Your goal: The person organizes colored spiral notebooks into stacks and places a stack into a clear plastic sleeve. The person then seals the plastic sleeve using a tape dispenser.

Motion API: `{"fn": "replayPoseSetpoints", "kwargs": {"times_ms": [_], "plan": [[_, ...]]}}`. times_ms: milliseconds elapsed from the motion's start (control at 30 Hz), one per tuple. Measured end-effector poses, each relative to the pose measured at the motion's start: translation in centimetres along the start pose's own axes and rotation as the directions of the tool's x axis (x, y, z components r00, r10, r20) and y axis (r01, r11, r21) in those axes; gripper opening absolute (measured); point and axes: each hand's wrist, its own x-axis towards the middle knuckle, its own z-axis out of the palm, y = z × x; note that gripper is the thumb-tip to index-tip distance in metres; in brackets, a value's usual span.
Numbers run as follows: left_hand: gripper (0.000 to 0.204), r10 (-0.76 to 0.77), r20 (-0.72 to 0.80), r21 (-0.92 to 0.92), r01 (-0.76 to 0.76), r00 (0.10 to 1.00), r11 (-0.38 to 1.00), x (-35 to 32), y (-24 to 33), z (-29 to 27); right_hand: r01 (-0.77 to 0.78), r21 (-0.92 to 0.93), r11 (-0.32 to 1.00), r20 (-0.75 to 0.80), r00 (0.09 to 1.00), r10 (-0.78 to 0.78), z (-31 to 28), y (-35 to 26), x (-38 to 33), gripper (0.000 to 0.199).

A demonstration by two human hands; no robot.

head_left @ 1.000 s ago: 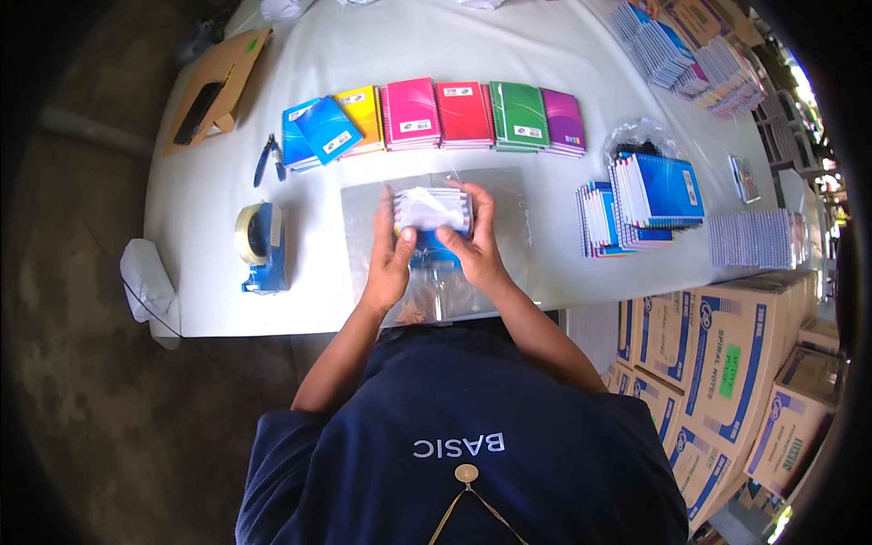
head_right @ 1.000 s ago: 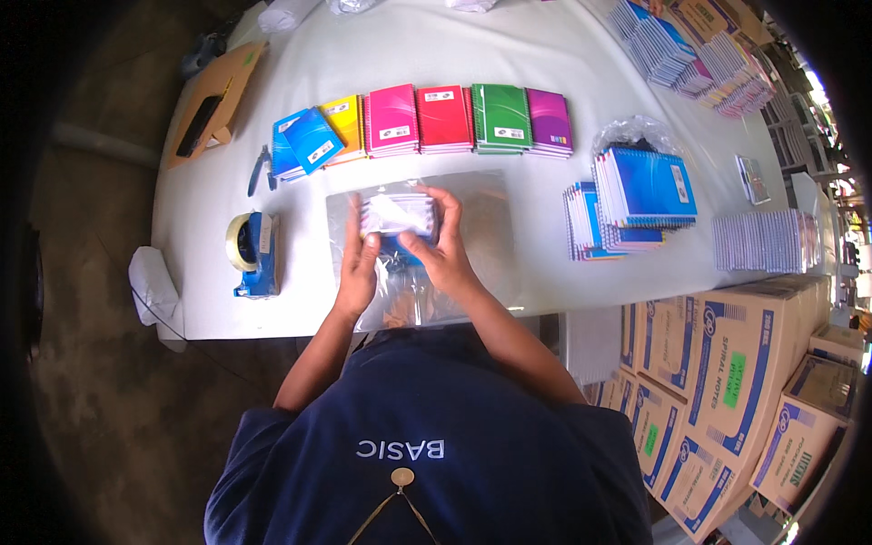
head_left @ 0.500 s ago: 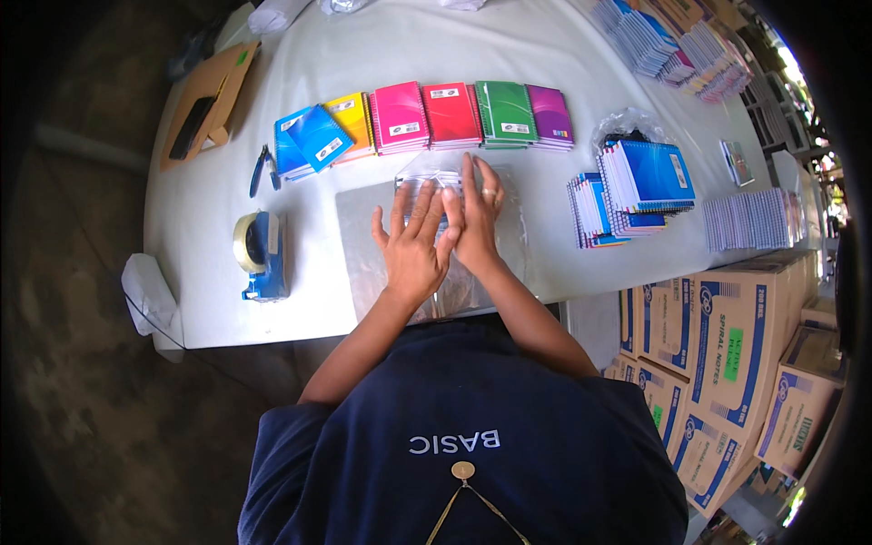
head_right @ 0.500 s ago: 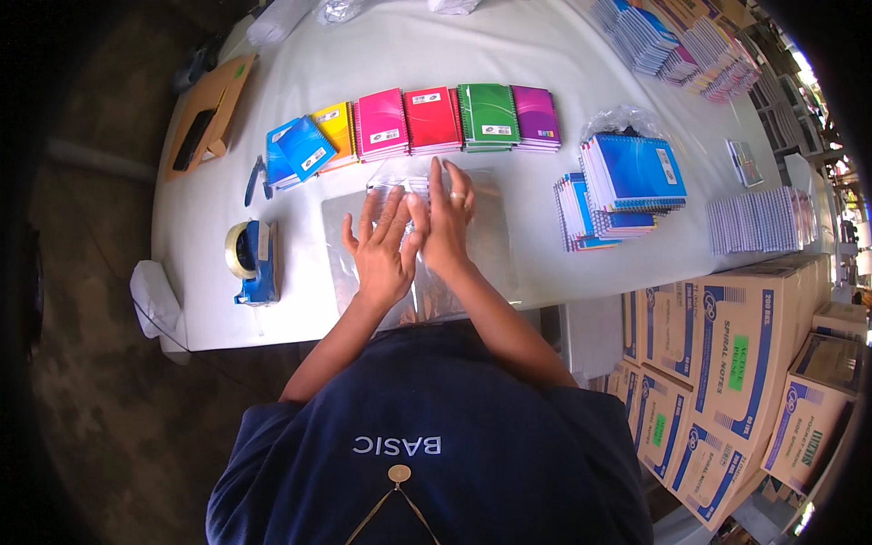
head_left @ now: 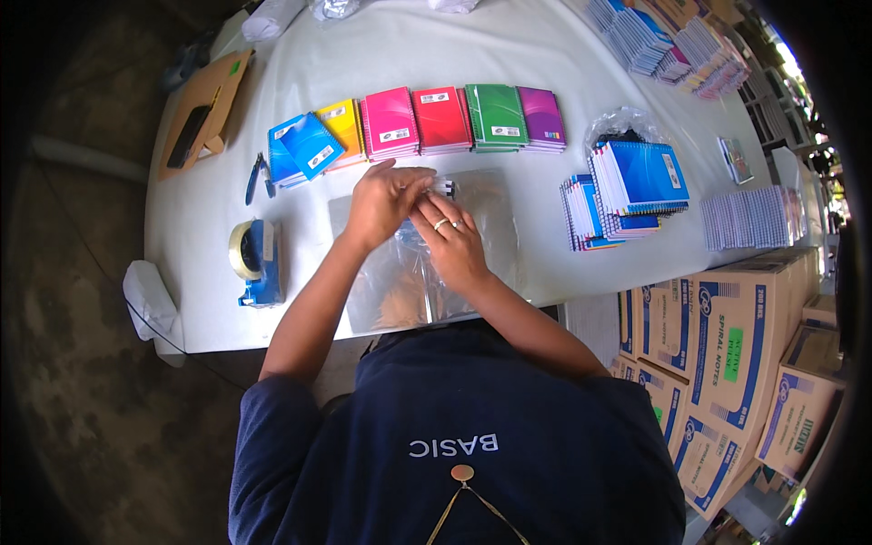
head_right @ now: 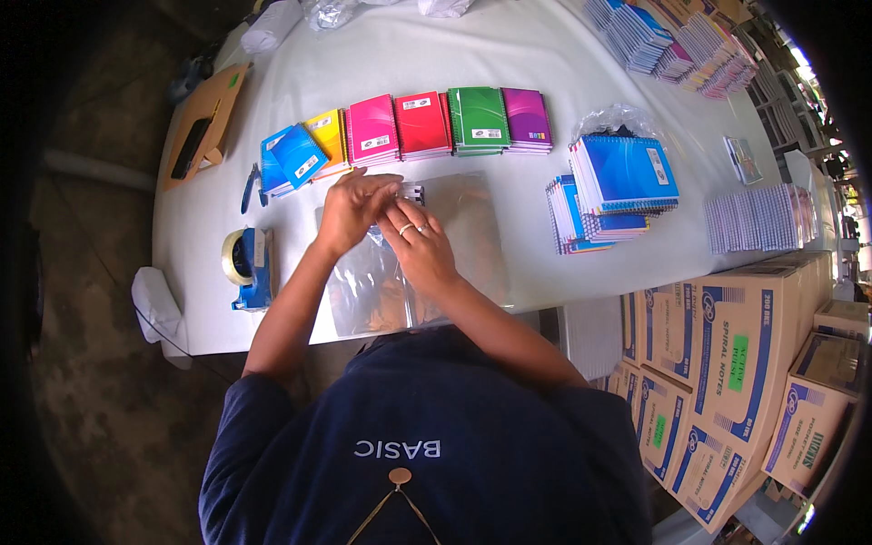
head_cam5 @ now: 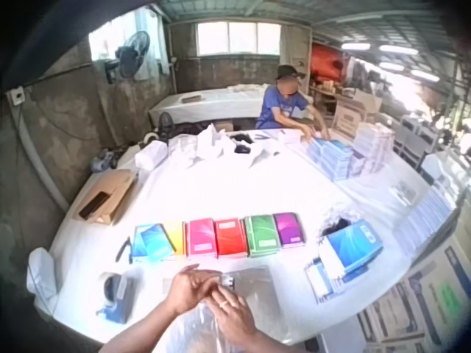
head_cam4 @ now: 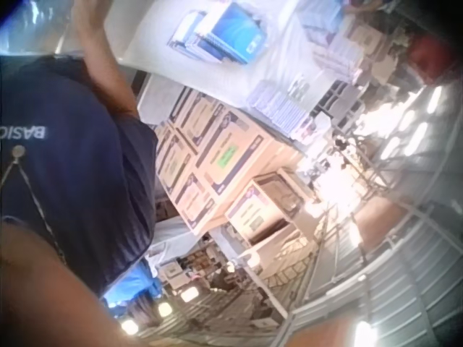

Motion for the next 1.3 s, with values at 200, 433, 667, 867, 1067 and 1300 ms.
{"fn": "replayPoseSetpoints", "kwargs": {"times_ms": [200,433,667,867,1067,1300], "plan": [[0.026,0.16,-0.186,0.285,-0.103,0.969,0.953,-4.8,2.4,2.1,-0.082,0.421,0.903,-0.441,0.851,0.284,1.0,-0.6,0.4,0.052],[0.037,0.025,-0.546,0.389,0.228,0.837,0.893,-11.7,-2.3,-5.4,-0.11,0.321,0.941,-0.117,0.981,0.154,0.3,1.0,-0.4,0.051],[0.032,-0.984,0.06,-0.386,0.913,0.17,0.134,-21.4,-10.7,-14.9,-0.087,0.258,0.962,-0.154,0.979,0.13,0.5,1.3,-0.4,0.044],[0.027,-0.864,0.18,-0.797,0.585,0.47,0.152,-25.2,-10.7,-15.4,-0.003,0.228,0.974,-0.175,0.984,0.044,0.9,1.3,-0.4,0.04],[0.018,-0.902,-0.329,-0.314,0.868,0.28,0.384,-27.7,-9.6,-14.7,0.011,0.265,0.964,-0.191,0.981,0.041,1.5,1.9,-0.9,0.039],[0.026,-0.68,-0.383,-0.664,0.325,0.625,0.673,-8.5,4.2,-7.2,-0.006,0.227,0.974,-0.16,0.986,0.043,0.7,1.7,-0.2,0.039]]}}
